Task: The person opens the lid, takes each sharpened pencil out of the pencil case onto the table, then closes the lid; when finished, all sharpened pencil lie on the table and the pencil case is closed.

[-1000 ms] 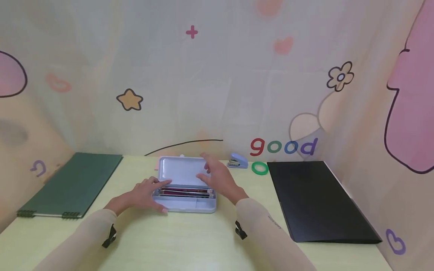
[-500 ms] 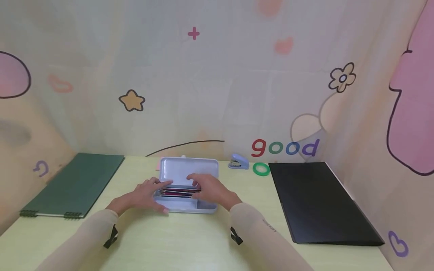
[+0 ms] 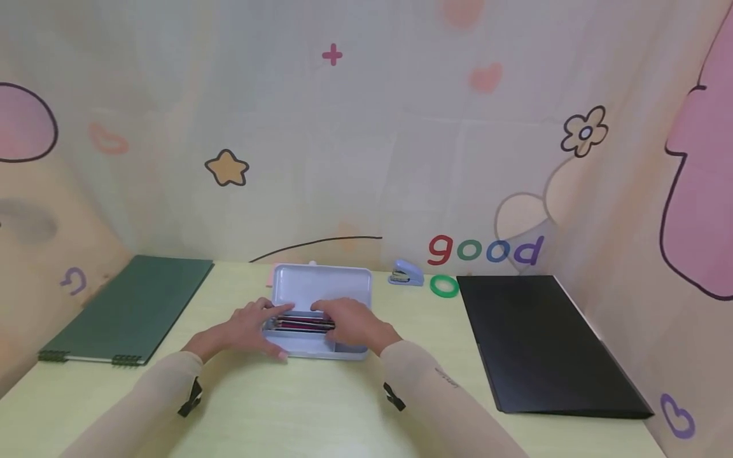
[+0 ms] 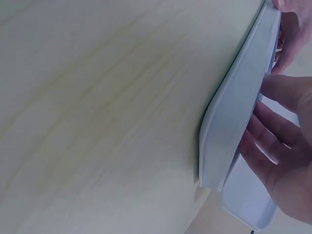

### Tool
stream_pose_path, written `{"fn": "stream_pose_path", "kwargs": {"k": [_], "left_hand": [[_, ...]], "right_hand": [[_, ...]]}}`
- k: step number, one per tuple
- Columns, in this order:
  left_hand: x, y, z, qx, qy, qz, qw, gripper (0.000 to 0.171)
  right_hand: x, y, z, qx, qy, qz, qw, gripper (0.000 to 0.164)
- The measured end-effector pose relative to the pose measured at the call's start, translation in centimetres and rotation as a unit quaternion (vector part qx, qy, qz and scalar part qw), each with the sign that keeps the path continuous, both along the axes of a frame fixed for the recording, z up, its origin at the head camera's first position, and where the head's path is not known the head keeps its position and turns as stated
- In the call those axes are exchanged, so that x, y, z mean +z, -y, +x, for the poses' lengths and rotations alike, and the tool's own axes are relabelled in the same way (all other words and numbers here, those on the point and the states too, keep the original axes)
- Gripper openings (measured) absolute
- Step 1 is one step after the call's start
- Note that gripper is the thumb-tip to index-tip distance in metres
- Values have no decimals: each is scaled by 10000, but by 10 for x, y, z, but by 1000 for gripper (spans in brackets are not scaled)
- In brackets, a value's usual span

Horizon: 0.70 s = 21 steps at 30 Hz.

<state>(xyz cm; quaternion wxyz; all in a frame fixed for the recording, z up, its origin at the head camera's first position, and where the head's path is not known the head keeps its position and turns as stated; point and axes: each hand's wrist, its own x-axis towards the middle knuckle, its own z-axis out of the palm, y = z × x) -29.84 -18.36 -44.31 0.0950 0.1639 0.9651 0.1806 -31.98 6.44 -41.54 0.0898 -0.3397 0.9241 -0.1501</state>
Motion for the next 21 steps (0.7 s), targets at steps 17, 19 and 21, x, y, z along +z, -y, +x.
{"fn": "stream_pose_path", "kwargs": {"k": [17,19,21], "left_hand": [[0,1,0,1,67,114,9999,103],[-1,1,-1,3,64,103,9999,103],[-2,1,-1,6,68,96,9999,103]], "right_hand": [[8,10,-9,534,551,679,9947,54],[9,10,-10,577,638,702,9938,56],[11,10,-10,608,680,744,9930,57]]}}
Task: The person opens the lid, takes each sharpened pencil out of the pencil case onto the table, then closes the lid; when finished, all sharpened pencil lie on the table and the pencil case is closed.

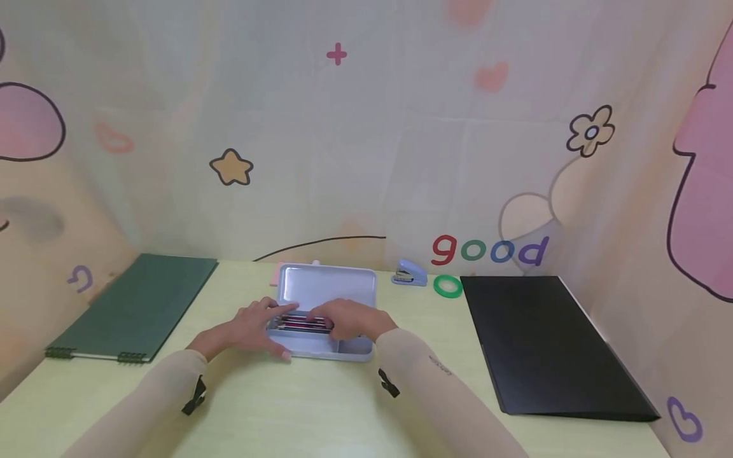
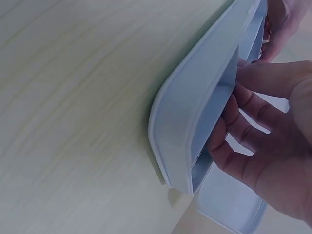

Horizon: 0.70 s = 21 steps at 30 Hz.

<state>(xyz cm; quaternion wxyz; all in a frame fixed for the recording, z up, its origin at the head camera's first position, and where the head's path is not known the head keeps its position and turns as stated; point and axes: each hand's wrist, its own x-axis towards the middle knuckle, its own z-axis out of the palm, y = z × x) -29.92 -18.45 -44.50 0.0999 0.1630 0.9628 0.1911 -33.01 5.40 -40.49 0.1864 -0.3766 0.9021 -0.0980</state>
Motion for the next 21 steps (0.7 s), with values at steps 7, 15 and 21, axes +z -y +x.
{"fn": "stream_pose_path", "kwargs": {"k": [7,15,21], "left_hand": [[0,0,0,26,-3,-19,10000,104],[2,0,0,38,44,-25,10000,104],[1,0,0,50,97,14,9999,103]], "right_hand": [[1,1,-1,-20,117,-51,9999,56],[7,4,-1,21,192,-47,9998,48],[14,7,-1,-8,287,160,9995,49]]}}
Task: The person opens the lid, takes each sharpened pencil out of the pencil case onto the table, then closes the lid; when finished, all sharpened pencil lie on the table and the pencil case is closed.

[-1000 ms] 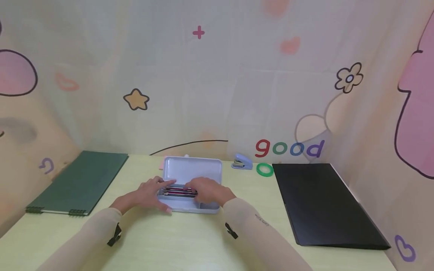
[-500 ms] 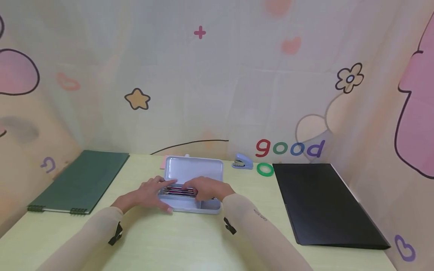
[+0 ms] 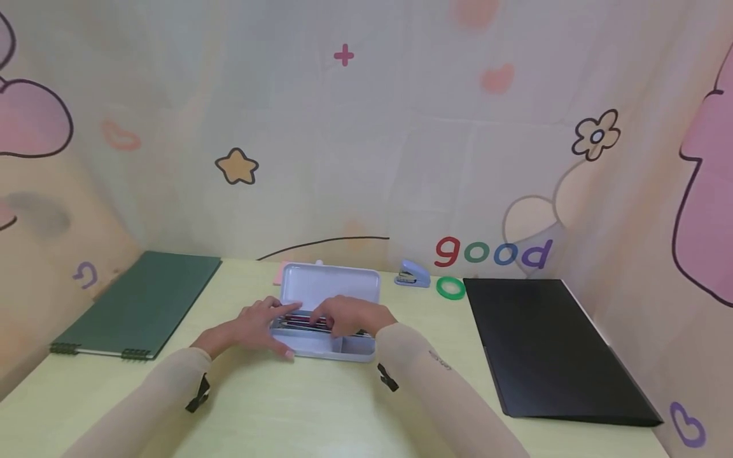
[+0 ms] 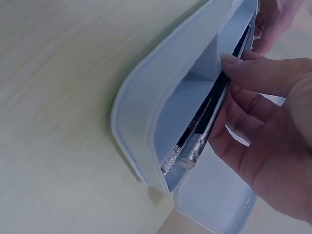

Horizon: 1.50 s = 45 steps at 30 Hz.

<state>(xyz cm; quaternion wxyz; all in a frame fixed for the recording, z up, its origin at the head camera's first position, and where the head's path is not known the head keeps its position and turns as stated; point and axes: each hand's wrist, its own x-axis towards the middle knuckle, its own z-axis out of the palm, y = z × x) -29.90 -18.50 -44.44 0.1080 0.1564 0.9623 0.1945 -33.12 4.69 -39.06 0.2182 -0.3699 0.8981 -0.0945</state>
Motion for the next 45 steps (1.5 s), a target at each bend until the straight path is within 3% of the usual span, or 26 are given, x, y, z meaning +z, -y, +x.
{"fn": "stream_pose_path", "kwargs": {"k": [8,21,32,45], "left_hand": [[-1,-1,0,48,8,-30,10000,103],[0,-2,1,84,4,-41,10000,103],[1,-2,1,90,-40,-45,9999,103],[1,-2,1,101,-16,11,9999,103]], "right_hand": [[4,-5,-4,116,66,83,9999,51],[12,-14,-3,-74,219,-31,9997,56],[19,-45,-12,-178,243,-153,9994,50],[35,-88,-20,-287,250,67,9993,45]]}}
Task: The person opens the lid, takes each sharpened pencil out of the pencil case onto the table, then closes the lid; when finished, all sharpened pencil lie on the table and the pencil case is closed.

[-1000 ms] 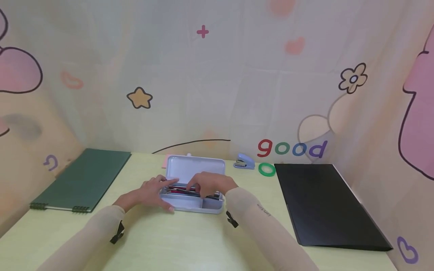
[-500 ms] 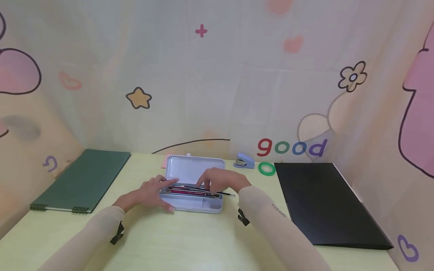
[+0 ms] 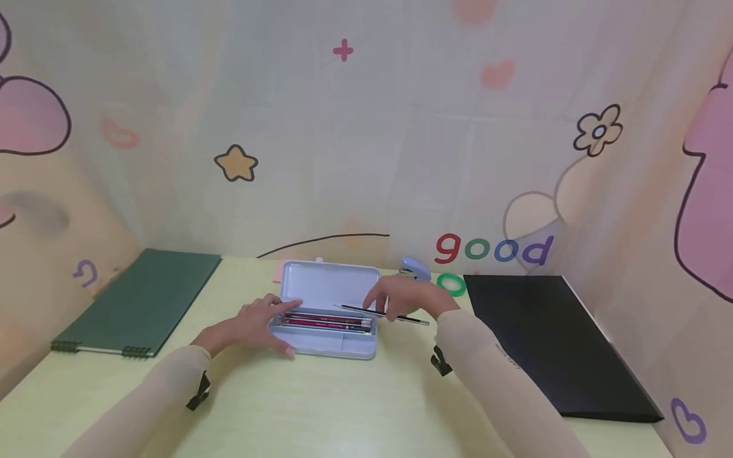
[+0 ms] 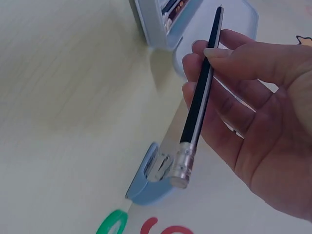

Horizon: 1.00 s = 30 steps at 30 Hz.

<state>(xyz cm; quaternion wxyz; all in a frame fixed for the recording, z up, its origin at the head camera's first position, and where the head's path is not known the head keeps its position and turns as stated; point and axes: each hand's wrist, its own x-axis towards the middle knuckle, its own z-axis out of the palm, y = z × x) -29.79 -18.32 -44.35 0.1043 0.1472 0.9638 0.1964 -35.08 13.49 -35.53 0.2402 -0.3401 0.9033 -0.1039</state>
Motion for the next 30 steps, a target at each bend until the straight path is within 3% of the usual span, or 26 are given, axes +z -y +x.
{"fn": "stream_pose_path", "kwargs": {"k": [12,24,30], "left_hand": [[0,1,-1,-65,27,-77,9999,103],[0,-1,-2,-45,55,-90,9999,102],[0,-1,-2,14,104,-99,9999,102]], "right_hand": [[6,-41,-6,-555,328,-33,9979,37],[-19,-90,-9,-916,201,-76,9956,35],[-25,-100,-8,-1062,310,-219,9936,35]]}}
